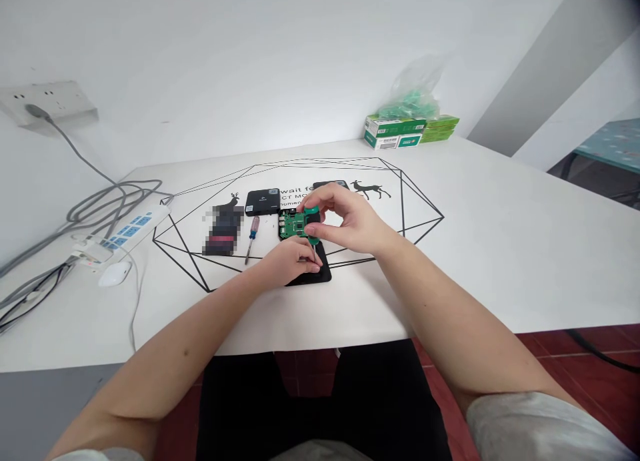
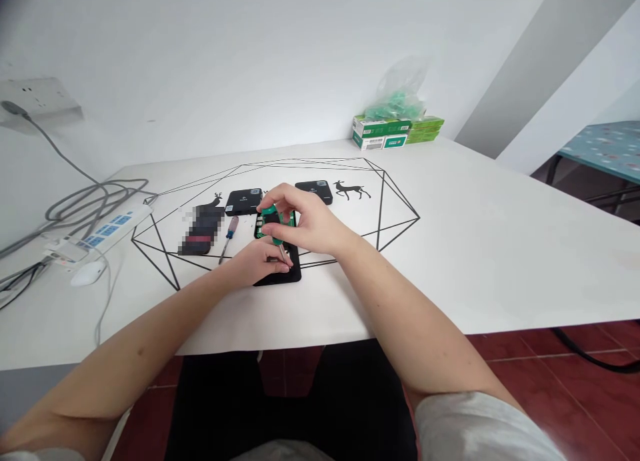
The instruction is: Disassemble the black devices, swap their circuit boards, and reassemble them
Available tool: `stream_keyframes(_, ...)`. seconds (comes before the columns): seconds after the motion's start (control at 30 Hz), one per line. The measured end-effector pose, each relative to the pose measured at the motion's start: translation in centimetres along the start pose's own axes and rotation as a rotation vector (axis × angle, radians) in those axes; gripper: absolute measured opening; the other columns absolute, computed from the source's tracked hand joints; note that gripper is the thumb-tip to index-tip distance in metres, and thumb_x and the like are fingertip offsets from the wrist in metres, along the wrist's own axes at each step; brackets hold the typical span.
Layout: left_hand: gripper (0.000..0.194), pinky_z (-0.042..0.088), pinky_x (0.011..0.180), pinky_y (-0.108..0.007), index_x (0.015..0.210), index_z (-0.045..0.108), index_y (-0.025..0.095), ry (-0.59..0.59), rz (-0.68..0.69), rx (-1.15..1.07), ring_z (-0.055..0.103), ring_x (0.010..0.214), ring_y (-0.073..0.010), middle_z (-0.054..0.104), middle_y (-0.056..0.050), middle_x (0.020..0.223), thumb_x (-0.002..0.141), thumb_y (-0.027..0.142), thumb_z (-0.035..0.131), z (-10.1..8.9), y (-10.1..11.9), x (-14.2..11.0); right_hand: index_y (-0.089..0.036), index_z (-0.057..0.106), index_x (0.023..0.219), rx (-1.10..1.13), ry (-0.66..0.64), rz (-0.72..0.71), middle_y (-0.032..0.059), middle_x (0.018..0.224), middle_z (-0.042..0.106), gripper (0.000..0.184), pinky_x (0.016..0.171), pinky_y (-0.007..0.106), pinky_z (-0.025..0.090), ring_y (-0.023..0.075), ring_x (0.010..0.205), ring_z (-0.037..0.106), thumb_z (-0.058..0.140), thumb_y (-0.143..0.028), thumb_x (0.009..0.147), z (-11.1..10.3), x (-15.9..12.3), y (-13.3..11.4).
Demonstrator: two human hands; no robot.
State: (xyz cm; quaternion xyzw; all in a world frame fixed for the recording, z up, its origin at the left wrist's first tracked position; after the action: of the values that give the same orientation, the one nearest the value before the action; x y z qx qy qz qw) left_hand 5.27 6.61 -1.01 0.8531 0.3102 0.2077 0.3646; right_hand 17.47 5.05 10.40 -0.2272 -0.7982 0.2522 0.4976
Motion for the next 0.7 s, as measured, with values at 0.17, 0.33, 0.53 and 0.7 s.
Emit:
stream_keyframes(0.17,0.008,0.056,0.099,-0.042,0.094,0.084,0.024,-0.039,-0.001,-0.027,0.070,0.105,-0.0255,0.077,-0.005,0.102,0.094,0.020,0.076,0.4,-0.5,0.1,-0.028,0.070,0.107,-0.004,0.000,0.021,0.0032,0.107,0.074,0.028,0.073,0.035,0.054,0.0199,0.092,0.068,0.087,-0.032,0.085,0.1,0.1,0.3)
stream_keyframes(0.33,0.013,0.056,0.100,-0.043,0.098,0.084,0.024,-0.055,0.008,-0.004,0.068,0.109,-0.0262,0.075,-0.006,0.105,0.096,0.020,0.072,0.4,-0.4,0.1,-0.027,0.070,0.104,-0.008,0.041,0.016,0.0021,0.103,0.073,0.031,0.068,0.033,0.053,0.0178,0.084,0.065,0.090,-0.036,0.081,0.1,0.1,0.8)
stream_keyframes(0.53,0.018,0.055,0.104,-0.043,0.102,0.084,0.024,-0.051,0.032,0.067,0.067,0.108,-0.0254,0.071,-0.007,0.110,0.098,0.017,0.067,0.1,0.5,-0.1,-0.027,0.071,0.106,-0.010,0.081,-0.079,0.0035,0.099,0.074,0.019,0.074,0.035,0.057,0.0170,0.079,0.065,0.070,-0.043,0.098,-0.4,0.0,0.4)
stream_keyframes(0.7,0.019,0.051,0.107,-0.045,0.101,0.083,0.024,-0.068,0.047,0.121,0.064,0.110,-0.0272,0.070,-0.007,0.107,0.099,0.017,0.066,0.1,1.1,-0.2,-0.027,0.069,0.100,-0.058,0.144,-0.072,0.0020,0.091,0.070,0.017,0.071,0.035,0.055,0.0168,0.075,0.062,0.071,-0.043,0.095,-0.8,0.0,0.5)
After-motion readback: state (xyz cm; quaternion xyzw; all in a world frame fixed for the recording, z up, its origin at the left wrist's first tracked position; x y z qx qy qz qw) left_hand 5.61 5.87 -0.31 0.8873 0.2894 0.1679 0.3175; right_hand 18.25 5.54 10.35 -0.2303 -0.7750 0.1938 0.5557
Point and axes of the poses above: each hand's wrist, its own x-axis towards the middle knuckle, its own z-axis out of the palm, y = z × x, the point moved 8 cm from there along x, towards the middle knuckle
